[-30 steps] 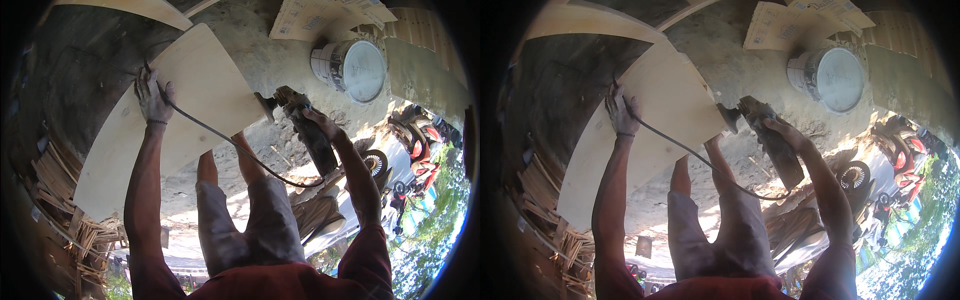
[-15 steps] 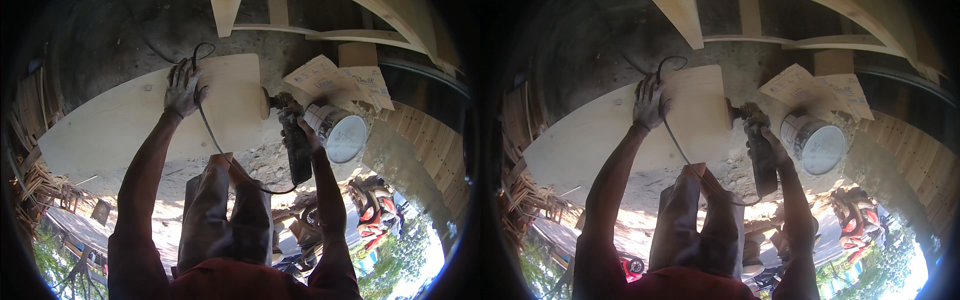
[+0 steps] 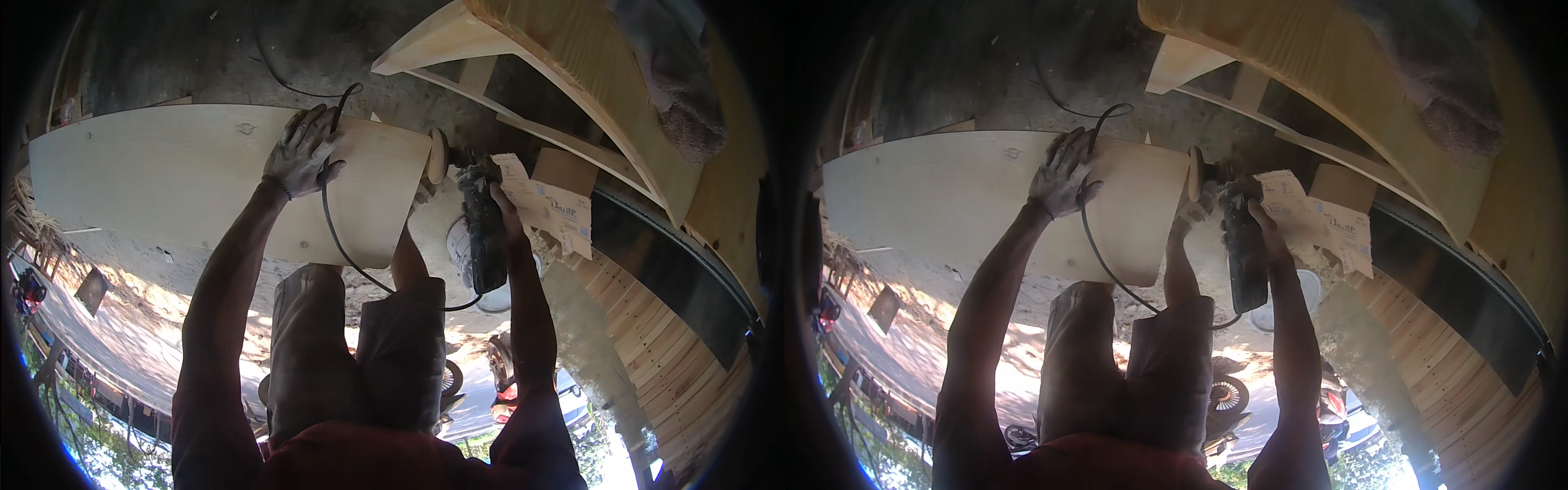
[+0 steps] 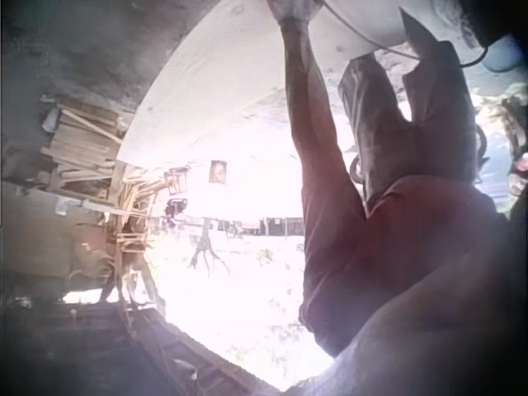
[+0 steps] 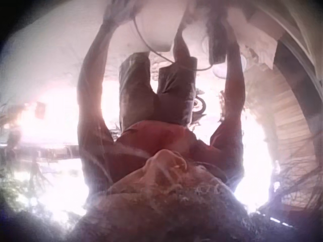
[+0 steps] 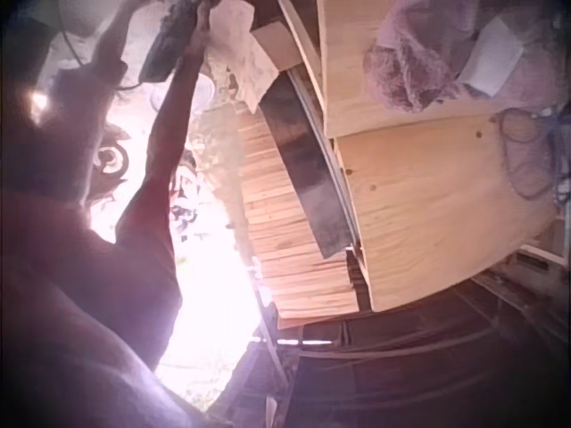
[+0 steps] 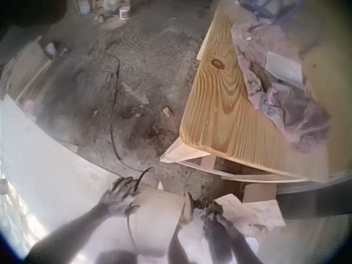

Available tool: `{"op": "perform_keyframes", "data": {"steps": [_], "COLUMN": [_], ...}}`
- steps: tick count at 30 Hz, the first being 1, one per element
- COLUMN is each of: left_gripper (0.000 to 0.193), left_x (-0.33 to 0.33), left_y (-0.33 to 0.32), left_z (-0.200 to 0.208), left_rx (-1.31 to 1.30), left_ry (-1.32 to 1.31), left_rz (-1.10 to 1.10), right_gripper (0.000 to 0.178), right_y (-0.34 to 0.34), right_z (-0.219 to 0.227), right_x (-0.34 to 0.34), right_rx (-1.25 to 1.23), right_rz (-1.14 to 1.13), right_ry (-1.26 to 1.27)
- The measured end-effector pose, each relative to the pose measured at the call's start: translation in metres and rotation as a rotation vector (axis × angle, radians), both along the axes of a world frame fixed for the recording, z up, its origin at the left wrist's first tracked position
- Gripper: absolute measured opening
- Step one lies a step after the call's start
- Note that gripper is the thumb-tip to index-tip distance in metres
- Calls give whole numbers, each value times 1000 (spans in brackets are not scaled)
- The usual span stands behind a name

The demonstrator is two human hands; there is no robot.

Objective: The person sands the surface and edges of a wooden structure using a power sander, turning the object over to reach different sides.

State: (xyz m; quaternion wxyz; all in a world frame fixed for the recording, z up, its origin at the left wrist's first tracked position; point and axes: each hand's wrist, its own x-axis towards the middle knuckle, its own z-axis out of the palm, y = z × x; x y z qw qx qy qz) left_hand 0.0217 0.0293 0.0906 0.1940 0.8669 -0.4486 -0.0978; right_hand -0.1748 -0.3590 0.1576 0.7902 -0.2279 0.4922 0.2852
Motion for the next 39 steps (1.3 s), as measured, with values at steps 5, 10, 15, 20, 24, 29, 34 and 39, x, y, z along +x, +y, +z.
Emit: {"op": "perform_keyframes", "data": {"steps": [5,10,15,20,24,29,34,39], "left_gripper": [56,55,52,51,50,49,49,48], "left_x": [1,-15,-23,-25,-26,-27,-26,-27], "left_y": [-1,-20,-33,-37,-36,-36,-39,-37], "left_z": [-1,-2,-4,-5,-2,-2,-2,-1], "left_rx": [-106,-73,-49,-16,20,24,1,-6], "left_ry": [-27,-67,-112,-128,-127,-117,-138,-149], "left_rz": [37,233,363,400,411,404,412,420], "right_gripper": [51,54,52,65,77,78,74,70], "right_y": [-37,-63,-77,-86,-86,-86,-81,-78], "right_z": [11,8,8,3,-9,-22,-26,-31], "right_x": [42,81,129,165,183,205,219,227], "right_rx": [-164,-110,-184,-154,-251,-212,-206,-275], "right_rz": [314,552,818,1014,1175,1225,1222,1334], "right_ry": [-4,-38,-23,-228,-386,-396,-467,-531]}}
